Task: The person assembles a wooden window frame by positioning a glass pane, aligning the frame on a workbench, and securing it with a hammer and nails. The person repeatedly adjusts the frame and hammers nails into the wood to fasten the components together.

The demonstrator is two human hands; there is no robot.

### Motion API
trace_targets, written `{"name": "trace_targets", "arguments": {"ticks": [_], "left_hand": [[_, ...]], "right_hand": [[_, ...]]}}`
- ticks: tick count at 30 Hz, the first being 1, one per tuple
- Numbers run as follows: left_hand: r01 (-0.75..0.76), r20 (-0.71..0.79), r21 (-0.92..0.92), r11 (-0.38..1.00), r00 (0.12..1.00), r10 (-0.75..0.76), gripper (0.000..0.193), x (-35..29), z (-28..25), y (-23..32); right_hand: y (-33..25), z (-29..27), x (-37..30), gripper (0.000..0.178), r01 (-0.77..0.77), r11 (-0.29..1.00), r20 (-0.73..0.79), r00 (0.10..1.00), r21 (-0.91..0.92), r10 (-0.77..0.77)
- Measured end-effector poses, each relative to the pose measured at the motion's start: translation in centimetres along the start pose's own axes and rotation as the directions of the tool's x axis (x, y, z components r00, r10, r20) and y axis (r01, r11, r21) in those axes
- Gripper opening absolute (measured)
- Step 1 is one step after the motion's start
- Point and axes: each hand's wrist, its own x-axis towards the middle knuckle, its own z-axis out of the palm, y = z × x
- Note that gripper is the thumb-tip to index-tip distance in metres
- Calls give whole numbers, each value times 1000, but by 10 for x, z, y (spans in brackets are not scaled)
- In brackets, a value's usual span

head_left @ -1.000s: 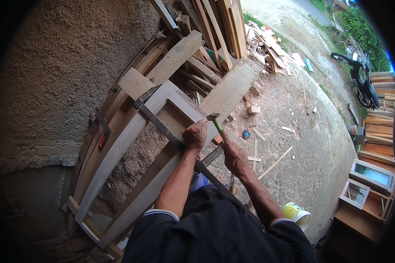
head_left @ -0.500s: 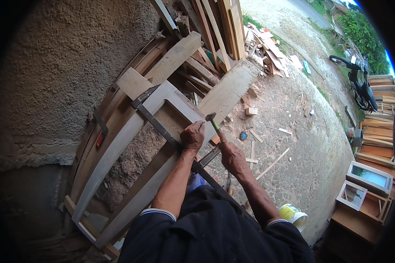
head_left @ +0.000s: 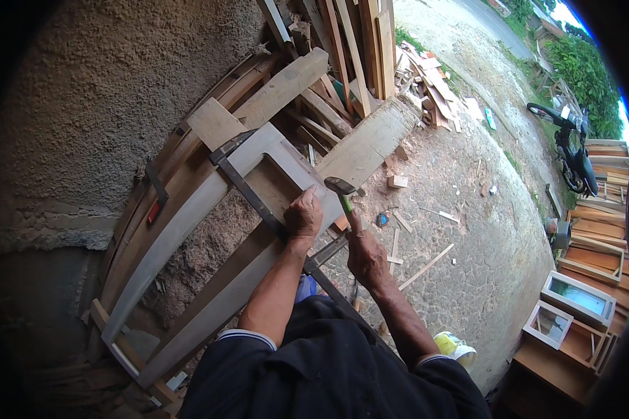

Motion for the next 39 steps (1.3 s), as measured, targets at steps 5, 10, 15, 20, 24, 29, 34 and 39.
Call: {"name": "trace_targets", "arguments": {"ticks": [5, 10, 15, 20, 24, 29, 34, 39], "left_hand": [[-53, -56, -38, 998, 997, 51, 27, -1, 0, -1], [2, -23, -37, 999, 1000, -3, 27, -1, 1, -2], [-25, -37, -17, 1000, 999, 25, 25, -1, 1, -1], [-5, -13, -5, 1000, 1000, 5, 24, 1, -1, 1], [-48, -43, -18, 999, 998, 47, 25, -1, -2, 1], [-25, -51, -31, 999, 998, 24, 25, -2, 0, 1], [-43, -43, -25, 999, 998, 42, 26, 1, 0, 0], [-57, -57, -21, 998, 997, 55, 25, 0, 2, -2]], "right_hand": [[2, 3, 2, 70, -28, 999, 43, 999, 45, 27], [1, 8, -4, 72, 83, 996, -89, 993, 29, -80], [3, 13, 0, 73, 82, 995, -87, 993, 57, -77], [4, 16, 1, 70, 83, 994, -119, 990, 64, -75], [2, 16, -4, 70, -16, 997, 18, 1000, 77, 14], [2, 16, -2, 66, -79, 997, 105, 991, 6, 78], [4, 18, -3, 68, -54, 998, -3, 999, 11, 54], [7, 21, -6, 73, -42, 999, 52, 998, -27, 44]]}}
